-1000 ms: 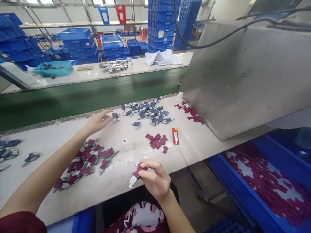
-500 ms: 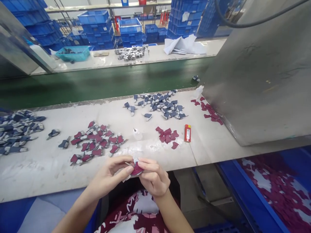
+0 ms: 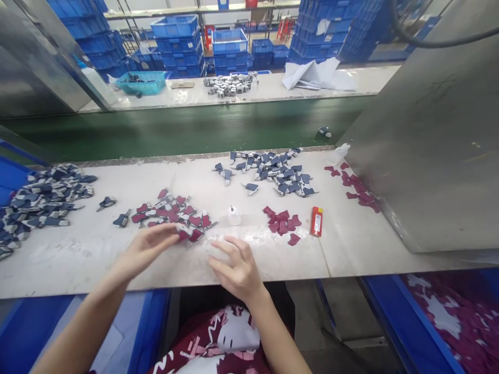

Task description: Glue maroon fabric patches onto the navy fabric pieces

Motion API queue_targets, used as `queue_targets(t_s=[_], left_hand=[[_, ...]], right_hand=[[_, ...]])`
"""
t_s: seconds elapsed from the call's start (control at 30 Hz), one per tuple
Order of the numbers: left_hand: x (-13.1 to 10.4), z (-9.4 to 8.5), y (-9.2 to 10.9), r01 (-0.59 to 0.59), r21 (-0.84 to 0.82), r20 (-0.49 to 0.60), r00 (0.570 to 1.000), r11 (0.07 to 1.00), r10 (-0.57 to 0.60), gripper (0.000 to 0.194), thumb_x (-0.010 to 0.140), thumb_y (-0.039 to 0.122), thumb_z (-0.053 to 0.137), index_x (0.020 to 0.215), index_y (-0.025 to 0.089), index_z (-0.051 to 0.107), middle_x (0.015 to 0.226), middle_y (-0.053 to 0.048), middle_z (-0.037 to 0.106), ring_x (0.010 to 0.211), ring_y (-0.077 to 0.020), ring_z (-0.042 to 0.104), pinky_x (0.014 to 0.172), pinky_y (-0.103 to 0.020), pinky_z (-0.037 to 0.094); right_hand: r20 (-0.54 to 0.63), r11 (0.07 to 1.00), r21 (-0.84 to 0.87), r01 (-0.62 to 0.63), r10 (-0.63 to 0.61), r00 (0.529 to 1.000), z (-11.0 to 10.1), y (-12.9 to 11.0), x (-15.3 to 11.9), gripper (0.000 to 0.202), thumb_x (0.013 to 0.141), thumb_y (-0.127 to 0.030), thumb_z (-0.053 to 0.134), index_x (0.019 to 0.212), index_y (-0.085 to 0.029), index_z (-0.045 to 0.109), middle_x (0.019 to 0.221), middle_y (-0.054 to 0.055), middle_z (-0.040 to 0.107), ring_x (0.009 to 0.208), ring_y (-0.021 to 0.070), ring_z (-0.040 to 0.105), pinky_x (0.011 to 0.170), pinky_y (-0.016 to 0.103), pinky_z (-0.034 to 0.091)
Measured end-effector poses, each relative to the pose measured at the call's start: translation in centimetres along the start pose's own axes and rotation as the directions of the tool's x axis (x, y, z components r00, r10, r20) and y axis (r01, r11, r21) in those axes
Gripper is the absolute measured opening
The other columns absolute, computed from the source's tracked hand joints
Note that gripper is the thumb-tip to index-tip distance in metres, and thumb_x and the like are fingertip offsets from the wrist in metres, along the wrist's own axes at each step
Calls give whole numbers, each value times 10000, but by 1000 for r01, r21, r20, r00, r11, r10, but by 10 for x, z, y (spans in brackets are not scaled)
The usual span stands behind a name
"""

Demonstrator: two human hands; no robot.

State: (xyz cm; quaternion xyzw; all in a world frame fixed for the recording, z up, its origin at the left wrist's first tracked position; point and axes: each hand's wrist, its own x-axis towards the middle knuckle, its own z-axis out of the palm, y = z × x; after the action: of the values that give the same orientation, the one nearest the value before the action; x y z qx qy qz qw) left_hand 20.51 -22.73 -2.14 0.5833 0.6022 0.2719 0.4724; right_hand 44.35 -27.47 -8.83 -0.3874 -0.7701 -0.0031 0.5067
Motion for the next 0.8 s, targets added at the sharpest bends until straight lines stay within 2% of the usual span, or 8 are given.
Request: queue_targets(t_s=[0.1, 0.17, 0.23, 0.33, 0.43, 0.57, 0.7, 0.8], left_hand=[[17, -49, -2, -59, 424, -240, 955, 904, 175, 396, 806, 501, 599, 1047, 231, 759, 1121, -118, 749, 1044, -342, 692, 928, -460, 559], [31, -77, -3, -17, 568, -238, 954, 823, 183, 399, 806, 482, 551, 1022, 231, 774, 1071, -119, 757, 986, -351, 700, 876, -451, 564], [44, -96, -2, 46, 596, -183, 980, 802, 80, 421, 804, 458, 544, 1089, 237, 762, 1006, -104, 778, 916, -343, 717, 797, -430, 575], [67, -104, 7, 97, 685, -156, 988, 722, 15, 431, 839, 408, 545, 1193, 243, 727, 1007, -92, 791, 940, -353, 718, 803, -439, 566], [98, -86, 25, -12, 828, -110, 977, 560, 182, 351, 881, 374, 567, 1148, 224, 740, 1119, -107, 765, 1096, -377, 665, 964, -470, 508], [156, -30, 49, -327, 833, 174, 921, 448, 348, 465, 877, 244, 623, 1331, 147, 605, 1271, -161, 673, 1238, -356, 567, 1081, -468, 420], [211, 17, 61, -482, 780, 351, 865, 399, 358, 560, 809, 119, 662, 1355, 209, 575, 1467, -138, 529, 1402, -319, 412, 1108, -415, 389], [237, 30, 66, -539, 749, 445, 840, 387, 309, 345, 804, 156, 665, 1140, 230, 686, 1355, -104, 618, 1288, -302, 534, 1016, -360, 453]], right_hand=[[-112, 977, -83, -197, 187, 976, -2, 9, 1, 232, 826, -148, 742, 988, -314, 758, 1330, 82, 551, 1239, 303, 512, 956, 514, 542], [-85, 943, -113, -312, 304, 949, -1, 16, 2, 243, 824, -225, 763, 1047, -322, 765, 1475, 88, 402, 1334, 375, 414, 994, 600, 501], [16, 924, -121, -362, 367, 930, 3, 23, 4, 312, 831, -303, 765, 1142, -335, 743, 1561, 84, 290, 1405, 432, 303, 1010, 659, 470], [147, 925, -113, -364, 378, 914, 13, 29, 5, 469, 854, -363, 741, 1312, -329, 644, 1559, 117, 309, 1432, 442, 257, 1011, 670, 470], [149, 926, -88, -366, 376, 915, 19, 32, 2, 520, 891, -356, 688, 1392, -286, 569, 1452, 162, 421, 1376, 399, 355, 997, 631, 500], [-10, 937, -16, -350, 350, 937, 19, 33, 0, 458, 892, -218, 640, 1342, -287, 592, 1192, 127, 548, 1194, 313, 515, 919, 520, 555], [-220, 965, 31, -259, 259, 940, 14, 32, 5, 460, 860, -126, 665, 1282, -292, 585, 931, 47, 604, 885, 224, 598, 772, 406, 571], [-321, 973, 65, -222, 231, 919, 9, 29, 9, 426, 857, -123, 686, 1243, -271, 582, 817, 12, 612, 728, 183, 586, 639, 332, 549]])
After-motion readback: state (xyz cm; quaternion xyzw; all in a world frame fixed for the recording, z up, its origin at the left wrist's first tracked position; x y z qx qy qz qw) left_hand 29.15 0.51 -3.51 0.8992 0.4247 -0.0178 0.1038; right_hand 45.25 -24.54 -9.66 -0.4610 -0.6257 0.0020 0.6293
